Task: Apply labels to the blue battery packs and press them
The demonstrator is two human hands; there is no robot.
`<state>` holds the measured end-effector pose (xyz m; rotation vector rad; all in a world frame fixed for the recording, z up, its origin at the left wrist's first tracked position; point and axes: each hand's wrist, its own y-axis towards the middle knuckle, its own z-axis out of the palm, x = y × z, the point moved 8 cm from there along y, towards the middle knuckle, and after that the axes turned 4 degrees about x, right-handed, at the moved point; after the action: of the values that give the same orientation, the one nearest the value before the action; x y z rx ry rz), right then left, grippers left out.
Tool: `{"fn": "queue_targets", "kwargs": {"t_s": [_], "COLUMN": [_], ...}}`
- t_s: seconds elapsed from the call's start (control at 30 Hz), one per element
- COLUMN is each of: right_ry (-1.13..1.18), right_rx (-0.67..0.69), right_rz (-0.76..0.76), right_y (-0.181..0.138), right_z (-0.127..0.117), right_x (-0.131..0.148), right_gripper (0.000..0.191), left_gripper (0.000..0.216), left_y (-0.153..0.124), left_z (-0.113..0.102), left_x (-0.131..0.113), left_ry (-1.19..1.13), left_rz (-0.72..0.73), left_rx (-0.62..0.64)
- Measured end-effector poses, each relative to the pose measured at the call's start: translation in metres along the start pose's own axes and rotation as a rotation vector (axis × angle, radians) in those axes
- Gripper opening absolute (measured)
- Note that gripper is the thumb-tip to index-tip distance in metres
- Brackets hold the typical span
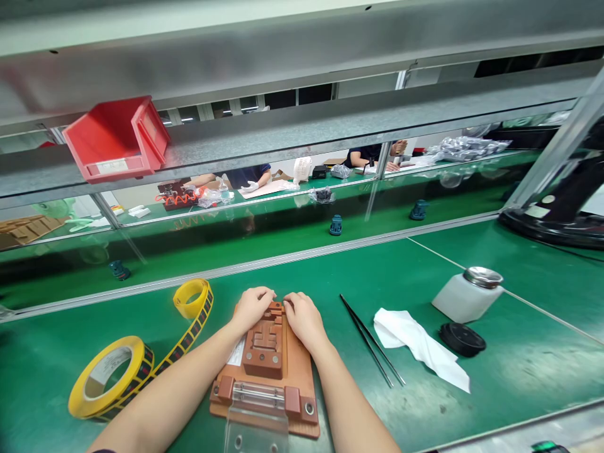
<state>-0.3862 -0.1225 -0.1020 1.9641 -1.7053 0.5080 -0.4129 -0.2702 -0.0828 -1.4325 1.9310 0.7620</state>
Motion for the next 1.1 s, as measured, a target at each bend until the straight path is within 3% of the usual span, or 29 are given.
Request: {"fn": "queue_targets", "kwargs": {"t_s": [1.1], "right_ry": [-0.005], "right_rx": [-0.021], "right_rz": [-0.010], "right_y": [0.0004], "right_z": [0.0014], "right_x": [-0.0014], "right_gripper": [0.027], "left_gripper": [0.036], "left_y": [0.0000], "left_z": [0.0000], "left_x": [0.0009], "left_ry": [0.034], "left_rz": [-0.023], "left_rx": [0.010]}}
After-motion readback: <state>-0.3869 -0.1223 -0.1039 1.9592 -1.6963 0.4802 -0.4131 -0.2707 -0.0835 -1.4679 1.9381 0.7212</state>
